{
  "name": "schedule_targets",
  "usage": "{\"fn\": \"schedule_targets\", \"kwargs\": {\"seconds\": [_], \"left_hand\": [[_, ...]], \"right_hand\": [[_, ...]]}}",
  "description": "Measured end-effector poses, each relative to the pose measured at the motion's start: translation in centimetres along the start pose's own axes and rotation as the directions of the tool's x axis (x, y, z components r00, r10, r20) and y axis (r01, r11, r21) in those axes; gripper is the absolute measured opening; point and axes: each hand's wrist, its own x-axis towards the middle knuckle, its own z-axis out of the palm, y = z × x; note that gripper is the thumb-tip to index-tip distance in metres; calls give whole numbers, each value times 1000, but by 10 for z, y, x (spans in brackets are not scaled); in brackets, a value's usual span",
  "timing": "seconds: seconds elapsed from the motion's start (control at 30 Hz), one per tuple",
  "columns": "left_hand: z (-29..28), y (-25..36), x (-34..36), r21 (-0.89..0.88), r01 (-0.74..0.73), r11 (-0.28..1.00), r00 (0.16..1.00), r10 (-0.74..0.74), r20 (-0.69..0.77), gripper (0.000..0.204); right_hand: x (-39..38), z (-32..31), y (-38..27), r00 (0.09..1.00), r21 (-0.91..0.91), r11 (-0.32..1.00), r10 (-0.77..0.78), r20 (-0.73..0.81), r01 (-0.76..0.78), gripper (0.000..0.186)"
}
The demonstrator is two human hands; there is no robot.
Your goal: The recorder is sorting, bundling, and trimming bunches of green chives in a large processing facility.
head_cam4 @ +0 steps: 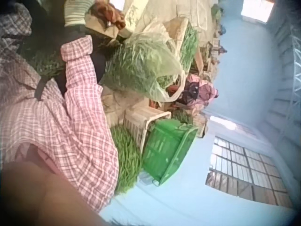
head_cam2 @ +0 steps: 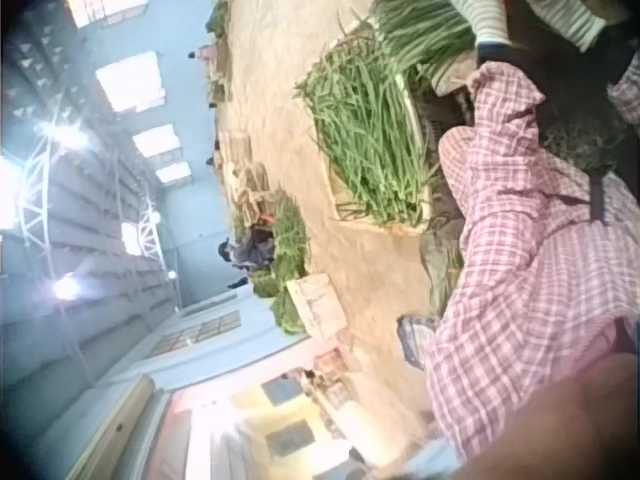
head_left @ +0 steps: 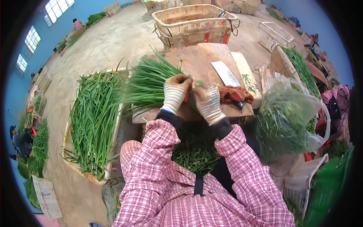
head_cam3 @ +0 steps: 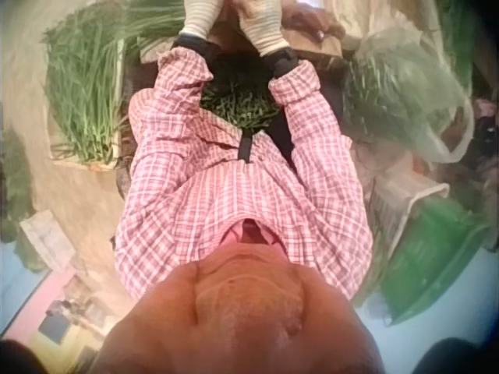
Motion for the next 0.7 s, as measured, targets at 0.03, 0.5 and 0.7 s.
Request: {"fn": "schedule_targets", "kwargs": {"seconds": [0.03, 0.5, 0.7], "left_hand": [[-1, -2, 0, 82, 47, 996, 999, -49, 17, 17], [-17, -27, 3, 107, -105, 989, 923, 56, 381, 17], [-26, -19, -1, 152, -180, 972, 857, 79, 509, 38]], "right_hand": [[-1, -1, -2, 999, 32, 999, -18, -43, 19, 13], [16, -10, -10, 933, -1, 961, 267, 242, -275, 10], [25, -12, -5, 708, 81, 761, 554, 438, -644, 21]]}}
